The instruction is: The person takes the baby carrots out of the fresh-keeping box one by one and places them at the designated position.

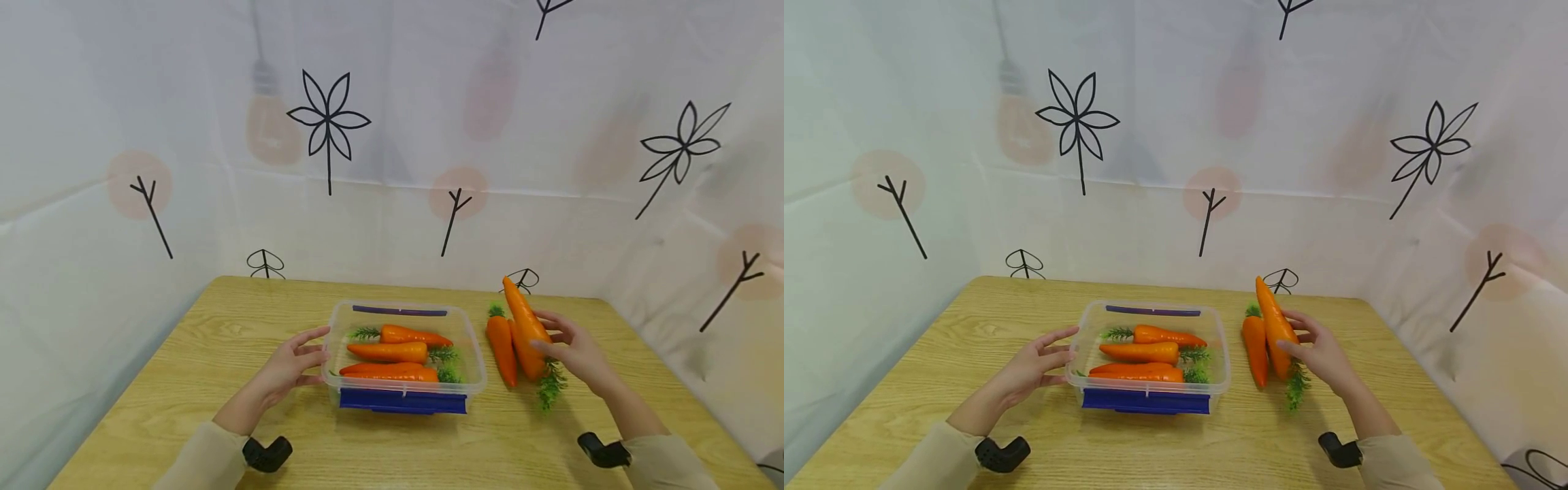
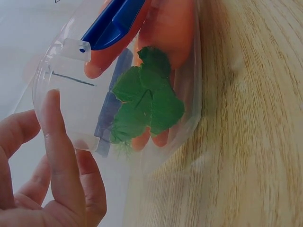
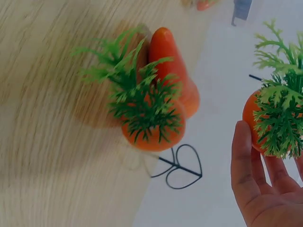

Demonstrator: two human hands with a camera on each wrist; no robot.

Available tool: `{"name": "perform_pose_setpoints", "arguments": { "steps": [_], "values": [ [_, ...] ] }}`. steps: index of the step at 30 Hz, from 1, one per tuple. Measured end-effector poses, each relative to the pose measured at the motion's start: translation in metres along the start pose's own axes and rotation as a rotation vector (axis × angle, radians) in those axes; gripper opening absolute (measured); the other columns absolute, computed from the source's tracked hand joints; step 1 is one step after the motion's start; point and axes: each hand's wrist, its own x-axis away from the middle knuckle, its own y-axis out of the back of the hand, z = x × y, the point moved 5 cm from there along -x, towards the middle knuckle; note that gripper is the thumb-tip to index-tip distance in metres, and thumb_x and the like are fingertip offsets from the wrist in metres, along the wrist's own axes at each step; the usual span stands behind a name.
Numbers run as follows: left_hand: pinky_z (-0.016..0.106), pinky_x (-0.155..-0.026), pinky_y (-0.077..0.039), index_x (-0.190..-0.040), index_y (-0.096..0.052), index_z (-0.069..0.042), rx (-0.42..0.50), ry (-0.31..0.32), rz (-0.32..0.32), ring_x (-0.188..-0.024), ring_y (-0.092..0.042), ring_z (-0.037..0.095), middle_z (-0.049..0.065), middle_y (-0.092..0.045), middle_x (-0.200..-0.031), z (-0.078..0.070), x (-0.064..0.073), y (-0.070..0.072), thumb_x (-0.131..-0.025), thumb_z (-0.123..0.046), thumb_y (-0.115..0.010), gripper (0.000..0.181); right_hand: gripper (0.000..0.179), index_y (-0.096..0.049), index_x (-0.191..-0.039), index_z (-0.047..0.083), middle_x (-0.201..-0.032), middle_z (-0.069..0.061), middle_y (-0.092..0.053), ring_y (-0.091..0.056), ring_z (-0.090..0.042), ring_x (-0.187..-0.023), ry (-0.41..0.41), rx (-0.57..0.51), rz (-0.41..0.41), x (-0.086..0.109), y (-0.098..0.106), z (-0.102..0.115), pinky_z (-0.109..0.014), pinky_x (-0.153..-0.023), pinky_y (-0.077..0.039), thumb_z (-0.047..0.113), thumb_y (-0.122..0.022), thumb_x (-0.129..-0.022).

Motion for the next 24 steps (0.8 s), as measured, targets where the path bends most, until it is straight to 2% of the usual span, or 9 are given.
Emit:
{"name": "perform_pose_setpoints", "arguments": {
  "steps": [3,8,12,16,19,24],
  "values": [
    [0.034,-0.073,-0.054,-0.144,-0.035,-0.008,0.004,-0.001,0.008,-0.107,-0.053,0.035,0.026,-0.042,-0.131,0.0,0.0,-0.001,-0.092,-0.011,-0.059,0.056,0.058,-0.039,-0.139,-0.001,-0.127,-0.029,-0.045,-0.054,-0.027,-0.098,-0.008,0.026,-0.022,0.004,0.005,-0.004,-0.03,-0.068,-0.053,0.02,-0.063,-0.09],
    [0.034,-0.073,-0.054,-0.144,-0.035,-0.008,0.006,0.0,0.012,-0.107,-0.052,0.035,0.026,-0.042,-0.13,0.0,-0.001,-0.001,-0.093,-0.01,-0.058,0.056,0.059,-0.038,-0.138,-0.002,-0.128,-0.029,-0.044,-0.051,-0.003,-0.091,-0.023,0.03,-0.032,0.009,0.013,-0.014,-0.029,-0.067,-0.053,0.021,-0.063,-0.091],
    [0.034,-0.073,-0.054,-0.144,-0.035,-0.007,0.005,-0.001,0.013,-0.108,-0.052,0.036,0.027,-0.041,-0.13,-0.001,-0.001,-0.002,-0.093,-0.009,-0.057,0.055,0.059,-0.037,-0.139,-0.002,-0.129,-0.029,-0.044,-0.049,0.0,-0.09,-0.04,0.059,-0.035,0.012,0.018,-0.024,-0.029,-0.068,-0.052,0.021,-0.063,-0.091],
    [0.034,-0.073,-0.054,-0.143,-0.036,-0.008,0.014,-0.001,0.012,-0.107,-0.053,0.036,0.027,-0.041,-0.13,-0.001,-0.001,-0.002,-0.093,-0.009,-0.058,0.055,0.059,-0.038,-0.138,-0.004,-0.128,-0.031,-0.045,-0.055,-0.02,-0.096,-0.053,0.073,-0.03,0.013,0.02,-0.033,-0.029,-0.067,-0.052,0.021,-0.063,-0.091],
    [0.033,-0.072,-0.054,-0.143,-0.036,-0.007,0.017,0.001,0.012,-0.107,-0.053,0.035,0.027,-0.041,-0.129,0.0,-0.001,-0.002,-0.092,-0.009,-0.058,0.056,0.059,-0.039,-0.137,-0.005,-0.126,-0.032,-0.045,-0.053,-0.038,-0.1,-0.063,0.075,-0.023,0.013,0.019,-0.038,-0.029,-0.067,-0.052,0.021,-0.063,-0.091],
    [0.033,-0.072,-0.054,-0.144,-0.034,-0.006,0.014,0.0,0.011,-0.107,-0.053,0.035,0.027,-0.04,-0.13,0.0,0.0,-0.001,-0.093,-0.008,-0.057,0.056,0.059,-0.039,-0.136,-0.006,-0.126,-0.033,-0.045,-0.051,-0.045,-0.103,-0.089,0.085,-0.013,0.012,0.019,-0.049,-0.029,-0.068,-0.051,0.023,-0.063,-0.09]
  ]
}}
